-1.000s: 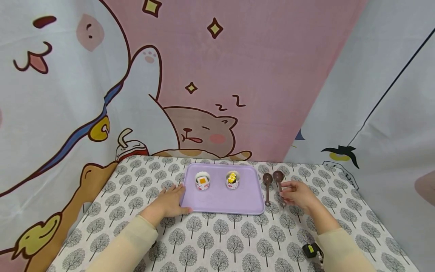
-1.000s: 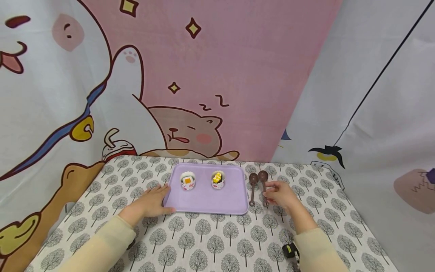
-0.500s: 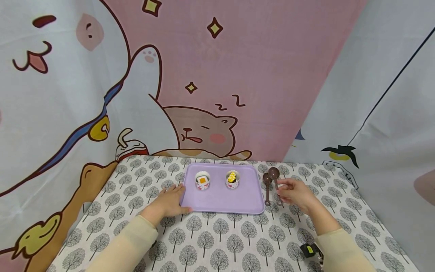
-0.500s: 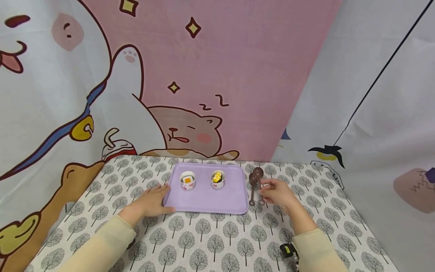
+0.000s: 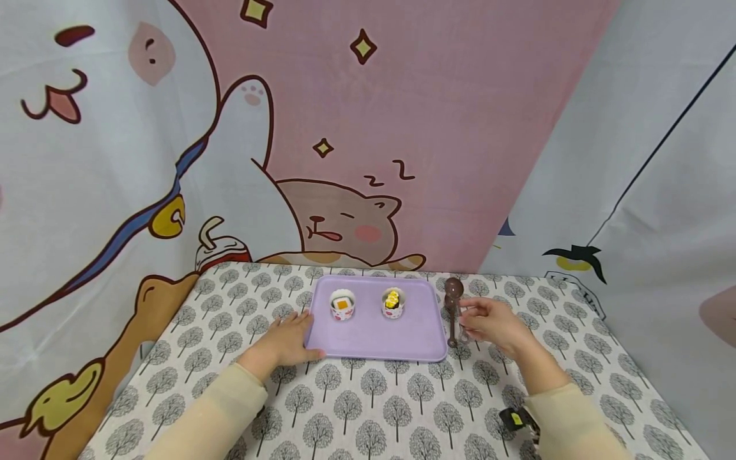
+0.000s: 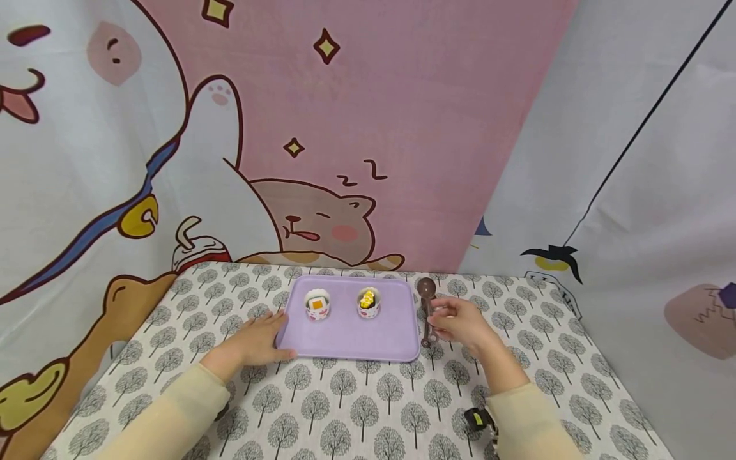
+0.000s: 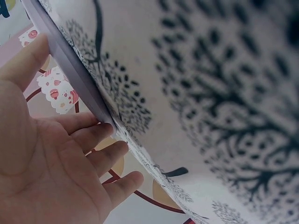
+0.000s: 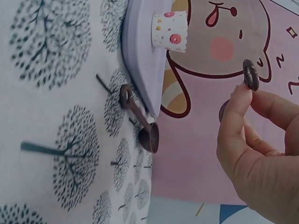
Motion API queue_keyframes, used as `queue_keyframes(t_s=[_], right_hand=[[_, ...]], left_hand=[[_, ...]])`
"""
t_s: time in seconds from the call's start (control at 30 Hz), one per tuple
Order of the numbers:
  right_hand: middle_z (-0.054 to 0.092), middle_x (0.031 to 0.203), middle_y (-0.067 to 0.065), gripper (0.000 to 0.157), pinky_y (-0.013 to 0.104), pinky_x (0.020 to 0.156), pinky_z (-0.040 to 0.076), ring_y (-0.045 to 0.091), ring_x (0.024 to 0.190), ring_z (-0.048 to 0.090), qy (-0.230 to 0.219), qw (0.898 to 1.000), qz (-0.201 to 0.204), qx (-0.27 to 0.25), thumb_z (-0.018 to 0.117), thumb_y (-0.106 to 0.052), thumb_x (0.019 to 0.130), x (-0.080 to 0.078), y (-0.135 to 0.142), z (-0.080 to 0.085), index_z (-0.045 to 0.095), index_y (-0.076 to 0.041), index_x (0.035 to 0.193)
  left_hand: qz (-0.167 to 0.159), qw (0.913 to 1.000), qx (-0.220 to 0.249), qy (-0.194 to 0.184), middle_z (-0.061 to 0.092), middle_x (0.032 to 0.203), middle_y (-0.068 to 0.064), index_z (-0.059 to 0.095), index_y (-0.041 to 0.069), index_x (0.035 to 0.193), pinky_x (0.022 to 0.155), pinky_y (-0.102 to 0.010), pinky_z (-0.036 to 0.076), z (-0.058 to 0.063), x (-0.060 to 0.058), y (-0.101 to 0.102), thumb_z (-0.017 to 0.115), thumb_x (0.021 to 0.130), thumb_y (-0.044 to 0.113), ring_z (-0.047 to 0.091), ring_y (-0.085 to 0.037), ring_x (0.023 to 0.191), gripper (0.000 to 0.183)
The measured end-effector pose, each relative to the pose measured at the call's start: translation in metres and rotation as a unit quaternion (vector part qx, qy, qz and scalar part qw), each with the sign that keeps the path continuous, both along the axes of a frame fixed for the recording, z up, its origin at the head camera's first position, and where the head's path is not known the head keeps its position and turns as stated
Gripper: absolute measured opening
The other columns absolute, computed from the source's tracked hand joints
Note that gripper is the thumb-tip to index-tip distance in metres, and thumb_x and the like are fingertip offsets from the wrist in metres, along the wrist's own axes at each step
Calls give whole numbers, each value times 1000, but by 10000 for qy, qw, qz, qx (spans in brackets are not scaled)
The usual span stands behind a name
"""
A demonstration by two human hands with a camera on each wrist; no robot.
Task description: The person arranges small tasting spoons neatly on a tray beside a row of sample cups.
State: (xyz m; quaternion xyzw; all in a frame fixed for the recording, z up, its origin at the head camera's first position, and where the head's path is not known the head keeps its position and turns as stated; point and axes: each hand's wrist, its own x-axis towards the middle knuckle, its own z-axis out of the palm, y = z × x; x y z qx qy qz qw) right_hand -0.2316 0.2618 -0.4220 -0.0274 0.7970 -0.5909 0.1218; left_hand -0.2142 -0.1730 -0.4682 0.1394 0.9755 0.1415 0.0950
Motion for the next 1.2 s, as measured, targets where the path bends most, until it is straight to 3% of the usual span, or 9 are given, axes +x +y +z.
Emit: queue_keyframes(t_s=[0.2,0.47,1.2], right_hand=[[64,98,8,50,32,79,61,17,82,65,58,9998,26,-175,66,3,91,1,-11,3,47,13,136],[66,97,9,47,32,78,61,16,81,65,48,9990,118,-438,66,6,90,-1,-23,2,47,15,132],[64,95,10,45,27,74,60,16,79,64,-56,9990,203,-388,67,8,88,-4,-57,-1,52,12,130]], left_hand=[[21,10000,-29,-49,30,159,-22,35,-4,152,116,-67,18,1,1,0,72,84,58,26,-47,146,99],[-29,10000,-14,-24,32,158,-23,36,-6,151,115,-68,19,2,2,0,73,84,57,28,-47,145,98],[-16,10000,64,38,33,158,-24,37,-6,150,115,-69,19,1,2,1,74,83,56,28,-47,145,98]])
